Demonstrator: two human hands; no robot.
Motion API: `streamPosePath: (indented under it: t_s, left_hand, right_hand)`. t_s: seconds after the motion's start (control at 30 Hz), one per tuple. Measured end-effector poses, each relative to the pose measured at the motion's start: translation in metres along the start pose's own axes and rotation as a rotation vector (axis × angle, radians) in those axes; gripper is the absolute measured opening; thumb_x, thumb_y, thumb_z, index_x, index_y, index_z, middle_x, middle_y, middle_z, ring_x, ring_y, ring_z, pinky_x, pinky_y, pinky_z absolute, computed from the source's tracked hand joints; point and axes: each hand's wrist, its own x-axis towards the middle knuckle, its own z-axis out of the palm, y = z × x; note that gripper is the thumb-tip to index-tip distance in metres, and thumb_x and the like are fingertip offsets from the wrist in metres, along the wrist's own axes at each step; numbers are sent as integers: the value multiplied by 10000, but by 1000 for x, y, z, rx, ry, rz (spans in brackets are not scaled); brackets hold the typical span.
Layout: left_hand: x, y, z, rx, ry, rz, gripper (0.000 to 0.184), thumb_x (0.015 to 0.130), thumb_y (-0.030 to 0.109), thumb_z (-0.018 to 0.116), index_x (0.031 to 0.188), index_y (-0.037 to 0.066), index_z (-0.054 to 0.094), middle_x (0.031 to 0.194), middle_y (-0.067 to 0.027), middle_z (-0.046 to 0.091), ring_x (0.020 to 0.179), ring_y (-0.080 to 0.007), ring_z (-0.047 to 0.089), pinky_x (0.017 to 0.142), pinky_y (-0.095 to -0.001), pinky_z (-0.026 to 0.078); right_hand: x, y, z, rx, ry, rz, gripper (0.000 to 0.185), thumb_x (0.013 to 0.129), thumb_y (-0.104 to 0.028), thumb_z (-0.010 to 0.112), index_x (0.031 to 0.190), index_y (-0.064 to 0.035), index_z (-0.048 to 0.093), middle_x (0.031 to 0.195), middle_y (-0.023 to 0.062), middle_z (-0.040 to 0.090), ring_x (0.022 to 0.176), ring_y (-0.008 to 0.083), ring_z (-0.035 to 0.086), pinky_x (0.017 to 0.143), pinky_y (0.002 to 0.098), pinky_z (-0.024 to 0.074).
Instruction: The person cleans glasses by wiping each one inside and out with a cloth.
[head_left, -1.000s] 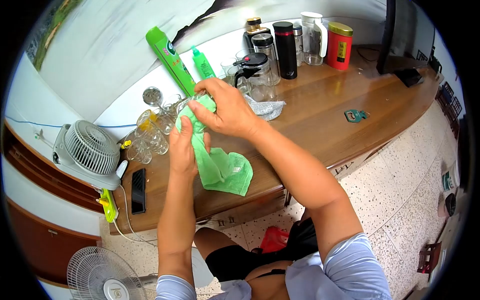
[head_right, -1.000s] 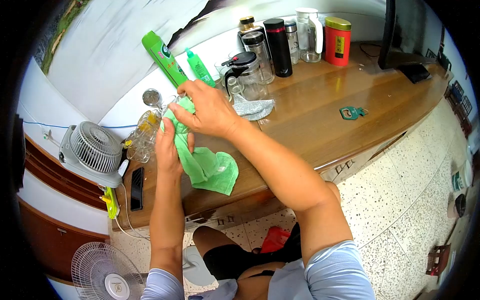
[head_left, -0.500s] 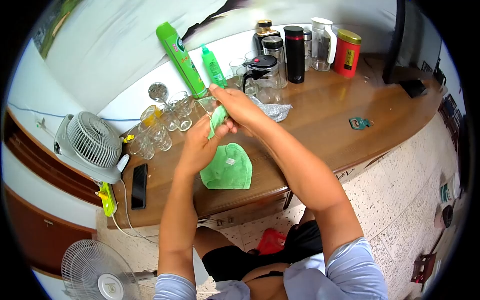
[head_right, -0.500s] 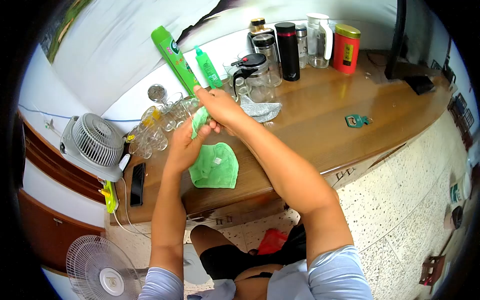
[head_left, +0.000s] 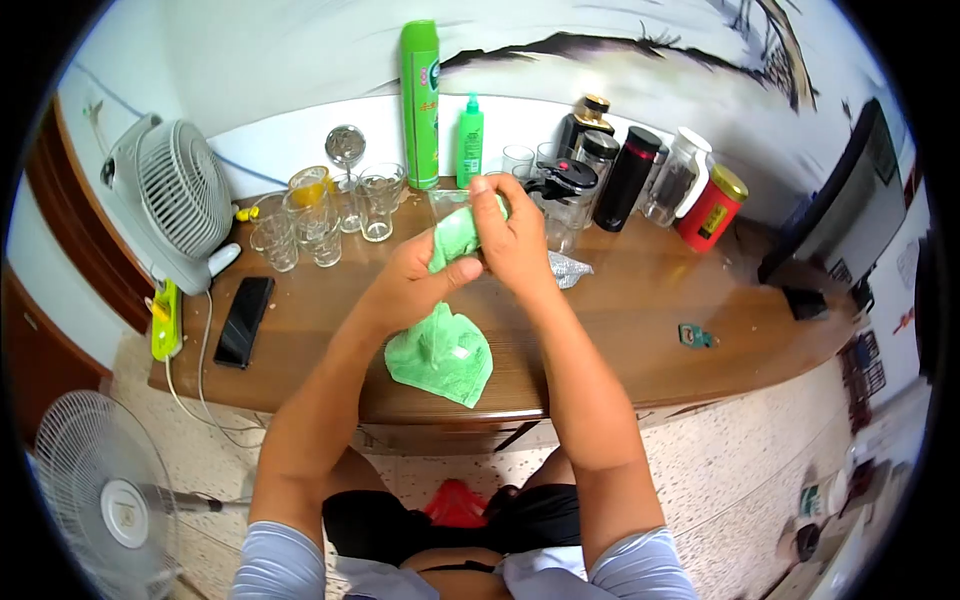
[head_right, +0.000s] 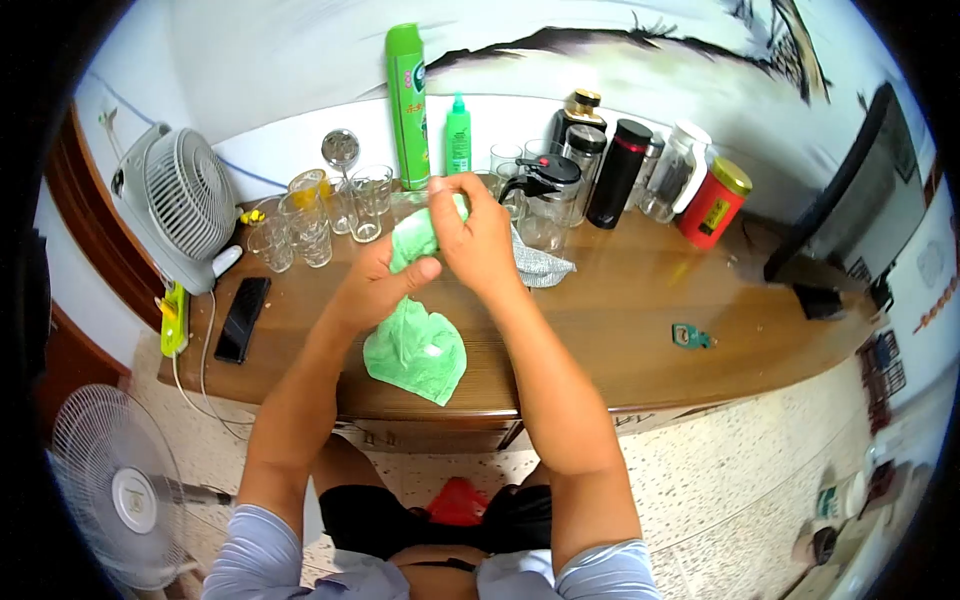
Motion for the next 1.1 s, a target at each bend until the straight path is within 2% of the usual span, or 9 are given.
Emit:
streamPosePath:
  t_s: [0.07,0.1,0.23,0.33,0.63,0.73,0.93,1.07,1.1]
  left_hand:
    - [4,7,-2,316,-54,170,347,1008,162,733,1319,31,651,1120,-56,691,1034,-176,654,934,-342,520]
    - [6,10,-6,388,-123,173,352,973,105,728,1302,9,647,1179,-121,707,1086,-255,685,979,-381,528]
    - [5,-12,-9,763,-1,390,440,969,37,696,1405,42,638,1457,-209,623,1369,-379,591,1111,-424,511]
    - [2,-9,-12,879,-35,371,463,964,41,708,1421,51,634,1452,-192,631,1378,-371,587,1122,-423,511]
    - [13,-24,-10,534,88,369,328,977,136,735,1286,27,724,1387,-171,685,1328,-346,633,1107,-418,517]
    - [16,-24,-10,419,198,439,227,979,166,749,1107,-21,749,1149,-199,744,1151,-364,700,968,-433,556]
    - [17,-12,-32,385,467,-325,423,1085,390,639,1069,-15,760,1102,-142,747,1011,-143,681,887,-336,552]
    - [15,-14,-10,-564,338,-334,473,1125,465,523,1227,41,707,1131,-99,732,993,-143,689,884,-335,563]
    - [16,-19,-2,-748,263,-290,527,1116,503,502,1286,24,642,1184,-112,704,1014,-219,663,875,-390,536]
  right_hand:
    - [3,-2,-3,119,-58,260,424,1061,-453,630,1003,-34,663,694,68,643,461,147,570,416,311,440]
    - [4,0,-1,221,-70,362,434,1071,-478,592,962,-59,621,688,20,603,369,106,450,327,287,321]
    - [11,2,-9,344,-148,684,408,1072,-488,553,930,-105,565,692,8,568,371,83,393,314,261,284]
    - [14,11,-8,372,-143,763,403,1070,-488,555,925,-112,560,692,8,569,375,76,390,315,256,279]
    - [11,7,-2,221,127,286,351,1108,-435,547,972,-113,578,665,-2,555,383,85,372,342,262,255]
    - [13,14,-10,249,149,278,356,1113,-430,549,1003,-95,599,705,-21,535,424,57,402,353,260,280]
    - [14,2,-15,428,229,185,395,1122,-483,514,1091,-92,561,860,82,700,434,87,428,368,253,304]
    - [7,11,2,411,120,144,409,1113,-471,554,1168,-66,553,982,102,691,528,124,548,421,272,430]
    - [3,13,13,403,112,108,370,1111,-428,578,1189,-67,553,1017,99,687,538,126,565,446,270,448]
